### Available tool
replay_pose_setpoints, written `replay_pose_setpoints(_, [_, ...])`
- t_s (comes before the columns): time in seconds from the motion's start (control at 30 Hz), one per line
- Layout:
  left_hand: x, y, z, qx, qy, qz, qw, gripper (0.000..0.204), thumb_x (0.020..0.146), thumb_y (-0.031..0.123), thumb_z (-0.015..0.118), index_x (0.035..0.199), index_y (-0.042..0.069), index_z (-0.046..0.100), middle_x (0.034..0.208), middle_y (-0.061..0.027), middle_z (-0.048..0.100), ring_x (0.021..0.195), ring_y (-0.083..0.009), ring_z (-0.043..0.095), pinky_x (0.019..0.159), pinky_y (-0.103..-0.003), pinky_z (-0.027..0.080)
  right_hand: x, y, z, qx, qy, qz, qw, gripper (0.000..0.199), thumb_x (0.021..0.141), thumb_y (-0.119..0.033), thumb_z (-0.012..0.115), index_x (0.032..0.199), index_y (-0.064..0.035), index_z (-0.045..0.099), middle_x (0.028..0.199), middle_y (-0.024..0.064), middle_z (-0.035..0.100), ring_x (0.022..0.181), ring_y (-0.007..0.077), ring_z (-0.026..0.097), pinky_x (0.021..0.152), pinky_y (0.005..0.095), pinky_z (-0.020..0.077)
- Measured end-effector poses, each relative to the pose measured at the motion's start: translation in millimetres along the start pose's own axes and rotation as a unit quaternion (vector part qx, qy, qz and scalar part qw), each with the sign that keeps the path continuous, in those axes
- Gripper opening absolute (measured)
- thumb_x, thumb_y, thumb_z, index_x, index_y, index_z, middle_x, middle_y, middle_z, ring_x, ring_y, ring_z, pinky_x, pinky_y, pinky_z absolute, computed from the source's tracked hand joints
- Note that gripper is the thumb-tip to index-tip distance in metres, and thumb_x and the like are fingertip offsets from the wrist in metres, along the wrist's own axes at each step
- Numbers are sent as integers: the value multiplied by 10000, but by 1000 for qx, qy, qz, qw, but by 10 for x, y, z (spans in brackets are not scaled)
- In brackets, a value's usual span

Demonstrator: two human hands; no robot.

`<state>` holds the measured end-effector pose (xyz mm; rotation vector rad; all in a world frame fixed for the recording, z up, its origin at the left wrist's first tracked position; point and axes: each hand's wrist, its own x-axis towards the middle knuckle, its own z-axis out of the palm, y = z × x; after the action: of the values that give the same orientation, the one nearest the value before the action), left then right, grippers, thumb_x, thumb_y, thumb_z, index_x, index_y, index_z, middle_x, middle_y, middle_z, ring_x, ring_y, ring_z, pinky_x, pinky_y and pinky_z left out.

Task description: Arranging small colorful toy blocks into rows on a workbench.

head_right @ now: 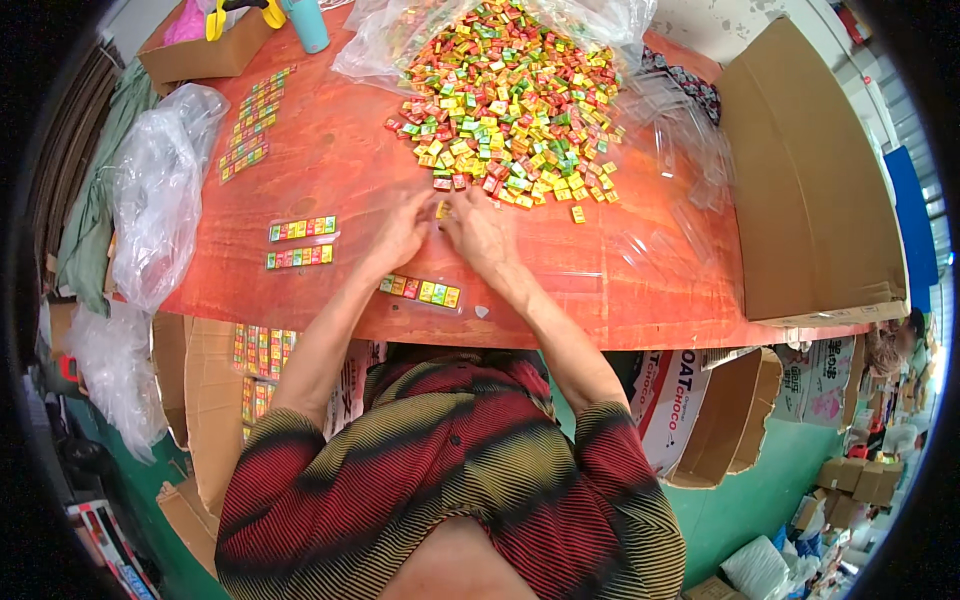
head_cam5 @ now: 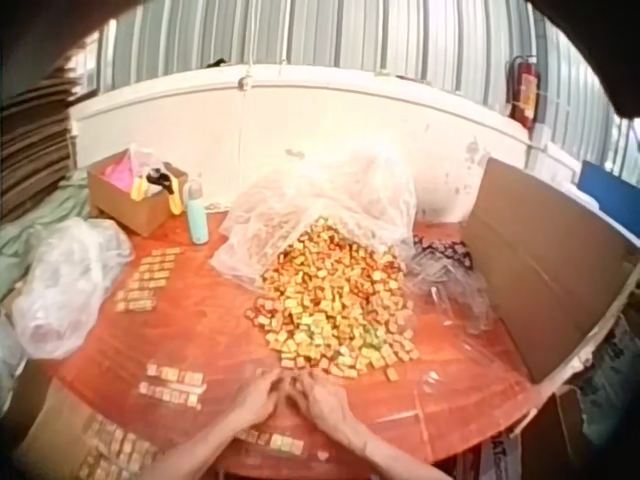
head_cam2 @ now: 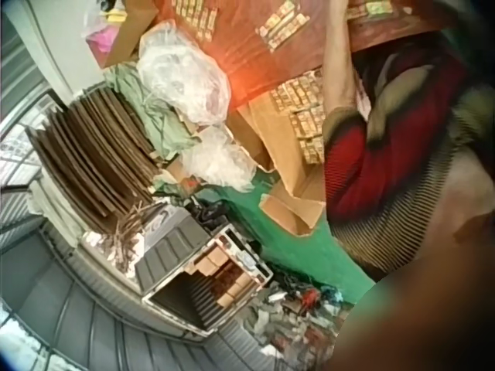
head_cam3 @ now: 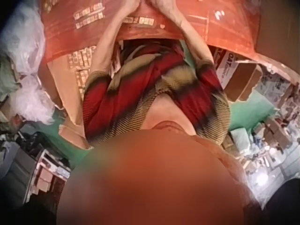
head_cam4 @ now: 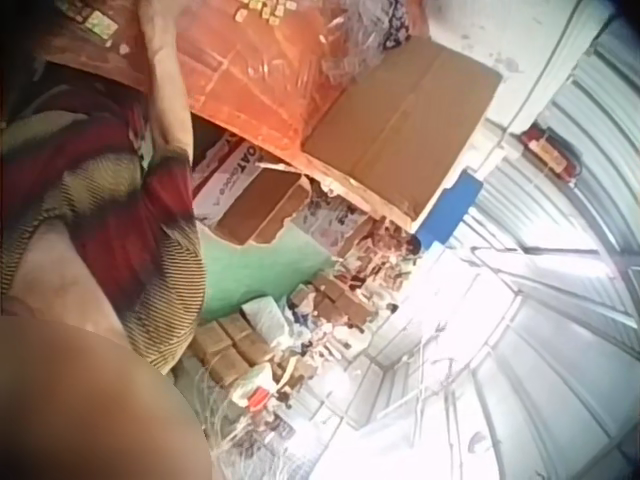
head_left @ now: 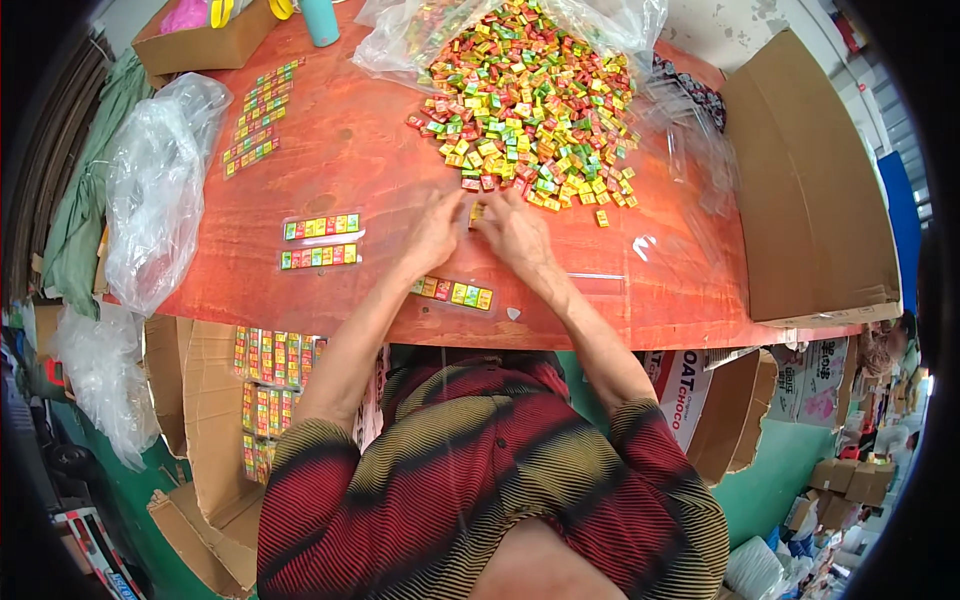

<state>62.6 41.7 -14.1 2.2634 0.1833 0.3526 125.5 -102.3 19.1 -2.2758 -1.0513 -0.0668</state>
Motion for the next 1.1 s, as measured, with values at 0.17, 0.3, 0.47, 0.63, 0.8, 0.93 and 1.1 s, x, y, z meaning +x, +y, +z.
replay_pose_setpoints(0.17, [-56, 59, -199, -22, 8, -53, 998, 393, 766, -7, 530, 1156, 3, 480, 1023, -142, 510, 957, -261, 536, 769, -346, 454, 129, -85, 190, 31, 0, -20, 999, 301, 764, -178, 608, 1050, -115, 536, 881, 141, 509, 784, 313, 556, 644, 400, 460])
replay_pose_setpoints(0.3, [-83, 147, -170, 2, 19, -28, 999, 336, 765, 39, 553, 1099, 19, 521, 990, -152, 503, 891, -286, 537, 750, -356, 448, 483, -18, 142, -26, 33, -20, 999, 205, 704, -82, 595, 894, -12, 558, 842, 191, 514, 768, 354, 559, 618, 431, 462])
replay_pose_setpoints(0.47, [-58, 108, -88, 72, -15, 20, 997, 295, 724, 63, 613, 1014, 44, 561, 905, -148, 503, 850, -332, 536, 709, -404, 446, 620, 198, 249, -105, 9, -54, 993, 154, 751, -120, 572, 868, -24, 544, 837, 167, 514, 757, 351, 554, 612, 435, 449])
replay_pose_setpoints(0.63, [-72, 131, -186, 89, -10, -1, 996, 240, 709, 20, 620, 945, 1, 580, 900, -162, 508, 854, -344, 534, 755, -403, 437, 511, 94, 150, 67, -6, 16, 998, 191, 769, -164, 577, 873, -3, 570, 805, 191, 606, 739, 342, 585, 640, 408, 465])
replay_pose_setpoints(0.8, [-50, 128, -338, 112, -26, -16, 993, 243, 689, 70, 652, 918, 21, 585, 908, -168, 510, 845, -362, 538, 722, -427, 443, 294, -177, 305, 51, -10, 35, 998, 185, 761, -164, 567, 861, -8, 576, 701, 186, 607, 643, 355, 592, 611, 425, 464])
replay_pose_setpoints(0.93, [-90, 177, -378, 110, -38, -55, 992, 320, 669, 81, 674, 967, 10, 581, 931, -159, 492, 881, -335, 527, 767, -385, 432, 162, -177, 347, -15, -18, 35, 999, 146, 752, -120, 547, 842, -5, 559, 727, 179, 596, 629, 347, 578, 592, 431, 462])
replay_pose_setpoints(1.1, [-135, 201, -343, 66, -38, -22, 997, 399, 664, 108, 690, 1026, 13, 549, 957, -138, 477, 905, -312, 520, 779, -375, 432, 20, -11, -60, -16, -16, -16, 1000, 174, 757, -73, 524, 925, -49, 563, 876, 161, 536, 771, 318, 571, 610, 398, 466])
